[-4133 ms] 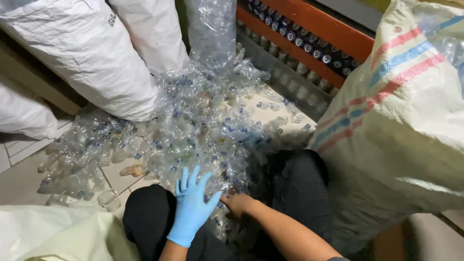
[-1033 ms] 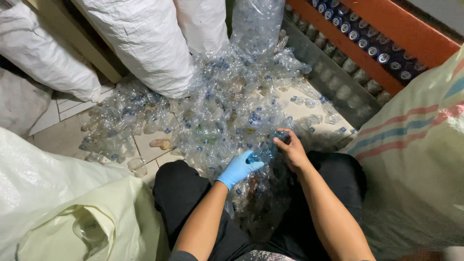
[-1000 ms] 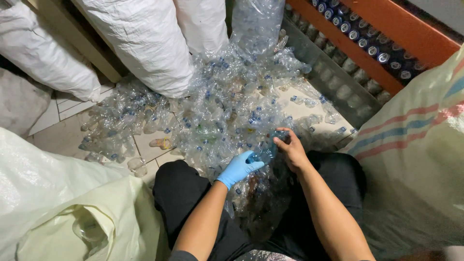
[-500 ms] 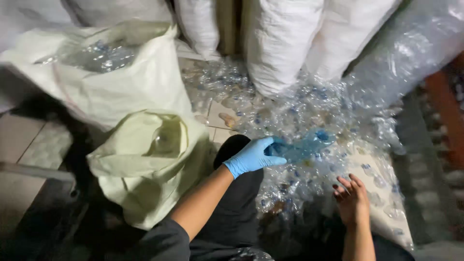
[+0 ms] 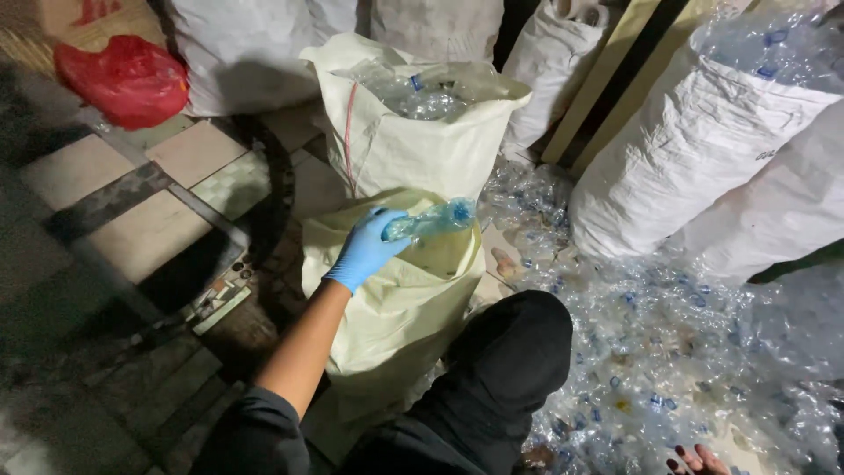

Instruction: Sorting and bagging empty plastic bottles from a pile on the floor into large sacks

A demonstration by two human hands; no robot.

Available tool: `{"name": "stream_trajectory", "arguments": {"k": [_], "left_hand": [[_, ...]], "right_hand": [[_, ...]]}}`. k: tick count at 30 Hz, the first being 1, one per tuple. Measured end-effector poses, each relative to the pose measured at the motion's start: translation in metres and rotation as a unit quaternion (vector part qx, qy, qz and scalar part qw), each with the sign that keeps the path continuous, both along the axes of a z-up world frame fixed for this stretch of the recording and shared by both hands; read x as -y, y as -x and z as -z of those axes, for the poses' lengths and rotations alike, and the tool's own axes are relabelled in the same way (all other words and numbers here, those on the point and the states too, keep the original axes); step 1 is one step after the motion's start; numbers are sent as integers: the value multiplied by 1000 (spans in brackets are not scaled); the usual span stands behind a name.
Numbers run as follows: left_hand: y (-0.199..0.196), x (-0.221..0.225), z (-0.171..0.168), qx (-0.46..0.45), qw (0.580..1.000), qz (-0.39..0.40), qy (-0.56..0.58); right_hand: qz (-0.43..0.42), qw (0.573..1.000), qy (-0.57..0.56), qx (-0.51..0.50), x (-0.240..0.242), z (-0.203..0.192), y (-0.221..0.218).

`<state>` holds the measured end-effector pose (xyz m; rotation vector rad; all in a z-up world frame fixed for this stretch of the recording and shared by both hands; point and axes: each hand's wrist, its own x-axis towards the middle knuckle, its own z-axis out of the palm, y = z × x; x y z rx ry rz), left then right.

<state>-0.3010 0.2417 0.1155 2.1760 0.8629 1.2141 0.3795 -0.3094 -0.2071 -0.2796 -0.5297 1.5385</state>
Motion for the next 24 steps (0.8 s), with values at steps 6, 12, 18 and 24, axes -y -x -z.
{"name": "stream_trajectory", "arguments": {"k": [6, 12, 18, 24], "left_hand": [[6, -52, 72, -114, 987, -95, -57], [1, -41, 77, -183, 970, -119, -103], [-7, 3, 36, -162, 970, -110, -144], [-67, 79, -30, -63, 984, 21, -164]], "right_hand": [[267, 771, 529, 231, -4, -35, 25], [356, 738, 513, 254, -11, -107, 136], [451, 767, 407, 207, -29, -137, 215], [456, 735, 411, 288, -54, -116, 258]]}}
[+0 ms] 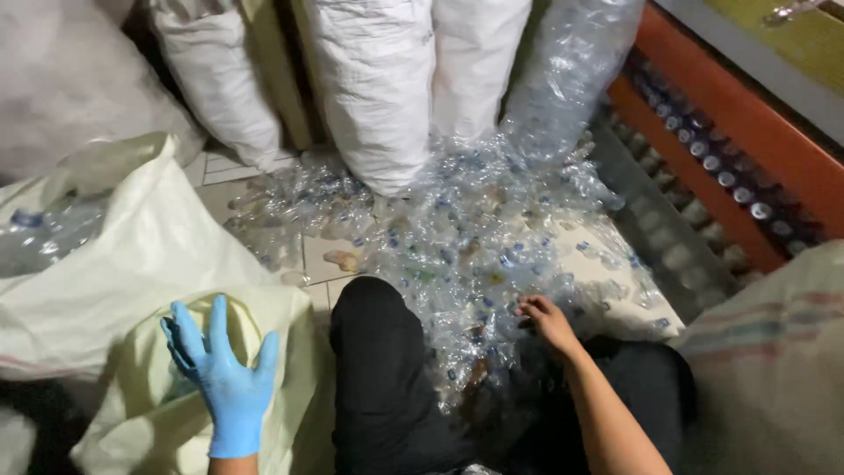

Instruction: Sorting and bagging empty plastic bottles from a pile on the floor into large sacks

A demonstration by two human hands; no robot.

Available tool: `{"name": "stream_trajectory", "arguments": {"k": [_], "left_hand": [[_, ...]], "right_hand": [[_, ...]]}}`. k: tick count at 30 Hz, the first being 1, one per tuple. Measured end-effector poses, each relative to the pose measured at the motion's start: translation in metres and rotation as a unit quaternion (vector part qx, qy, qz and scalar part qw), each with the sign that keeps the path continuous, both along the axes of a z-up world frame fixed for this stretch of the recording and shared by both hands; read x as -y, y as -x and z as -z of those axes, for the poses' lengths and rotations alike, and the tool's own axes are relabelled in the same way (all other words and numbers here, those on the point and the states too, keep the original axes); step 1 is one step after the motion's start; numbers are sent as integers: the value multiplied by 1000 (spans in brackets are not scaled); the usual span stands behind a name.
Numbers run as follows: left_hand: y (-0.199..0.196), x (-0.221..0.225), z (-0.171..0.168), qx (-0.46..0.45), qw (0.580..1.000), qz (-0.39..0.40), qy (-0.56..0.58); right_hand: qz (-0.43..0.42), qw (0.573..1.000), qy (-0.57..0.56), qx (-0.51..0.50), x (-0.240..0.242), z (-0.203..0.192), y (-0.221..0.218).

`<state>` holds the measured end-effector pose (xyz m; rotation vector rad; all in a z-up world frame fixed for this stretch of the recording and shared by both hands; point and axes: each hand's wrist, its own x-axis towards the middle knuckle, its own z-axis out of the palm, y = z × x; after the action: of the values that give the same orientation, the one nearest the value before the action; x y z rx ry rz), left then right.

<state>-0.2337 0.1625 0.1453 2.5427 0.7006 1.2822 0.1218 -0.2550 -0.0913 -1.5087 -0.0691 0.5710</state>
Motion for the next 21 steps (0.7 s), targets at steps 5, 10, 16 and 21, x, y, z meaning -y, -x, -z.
{"name": "stream_trajectory", "arguments": {"k": [5, 10, 16, 21], "left_hand": [[-99, 78, -3, -9, 978, 208, 9], [-215, 133, 11, -185, 922, 339, 29], [-278, 145, 87, -369, 863, 343, 30], [-280, 153, 78, -266, 910, 298, 111]], "right_hand": [[-150, 912, 316, 216, -33, -5, 64], [-537, 643, 480, 261, -48, -23, 124], [-480, 682, 503, 227, -52, 56, 108], [-440, 719, 500, 197, -56, 46, 86]]}}
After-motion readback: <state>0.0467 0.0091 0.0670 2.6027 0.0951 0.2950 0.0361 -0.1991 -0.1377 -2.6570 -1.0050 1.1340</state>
